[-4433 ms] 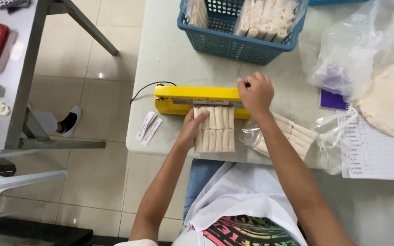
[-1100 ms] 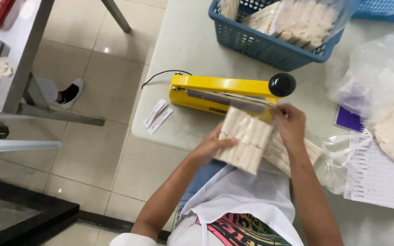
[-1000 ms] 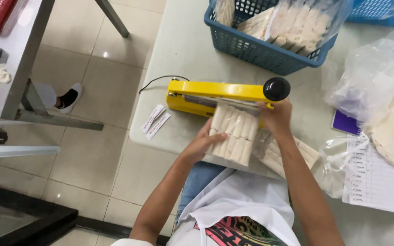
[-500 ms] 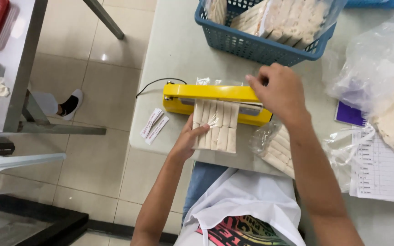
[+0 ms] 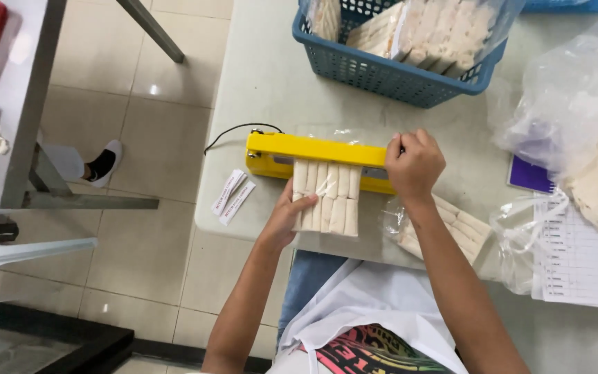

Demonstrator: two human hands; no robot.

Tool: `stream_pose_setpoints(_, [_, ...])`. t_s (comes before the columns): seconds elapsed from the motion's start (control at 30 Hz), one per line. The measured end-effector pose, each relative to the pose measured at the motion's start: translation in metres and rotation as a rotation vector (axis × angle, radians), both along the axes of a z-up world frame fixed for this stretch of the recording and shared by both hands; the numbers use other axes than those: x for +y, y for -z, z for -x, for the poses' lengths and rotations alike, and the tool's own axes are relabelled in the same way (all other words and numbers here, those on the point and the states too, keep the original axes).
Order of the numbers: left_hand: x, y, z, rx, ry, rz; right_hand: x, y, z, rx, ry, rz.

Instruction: Packing bundles of food sticks into plastic bags and sealing them using a manual heat sealer.

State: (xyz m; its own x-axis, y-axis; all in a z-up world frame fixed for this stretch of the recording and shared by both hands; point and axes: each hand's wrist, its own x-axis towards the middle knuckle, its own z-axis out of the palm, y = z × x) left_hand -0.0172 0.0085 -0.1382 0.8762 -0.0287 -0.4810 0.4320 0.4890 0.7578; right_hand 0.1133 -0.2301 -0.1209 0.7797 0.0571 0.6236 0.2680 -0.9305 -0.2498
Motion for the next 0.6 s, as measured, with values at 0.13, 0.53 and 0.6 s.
stream_pose_setpoints(0.13, [-0.003,0.005,0.003,0.002,-0.009,0.025,-0.006,0.010,0.004,-0.038,-0.065,-0.123])
stream_pose_setpoints(0.53, [0.003,0.029,-0.003,0.010,0.002,0.035,-0.003,-0.009,0.004,-0.008,-0.123,-0.213])
stream_pose_setpoints(0.6, [0.000,0.033,0.002,-0.008,-0.001,0.042,-0.008,-0.026,0.018,0.035,-0.179,-0.293])
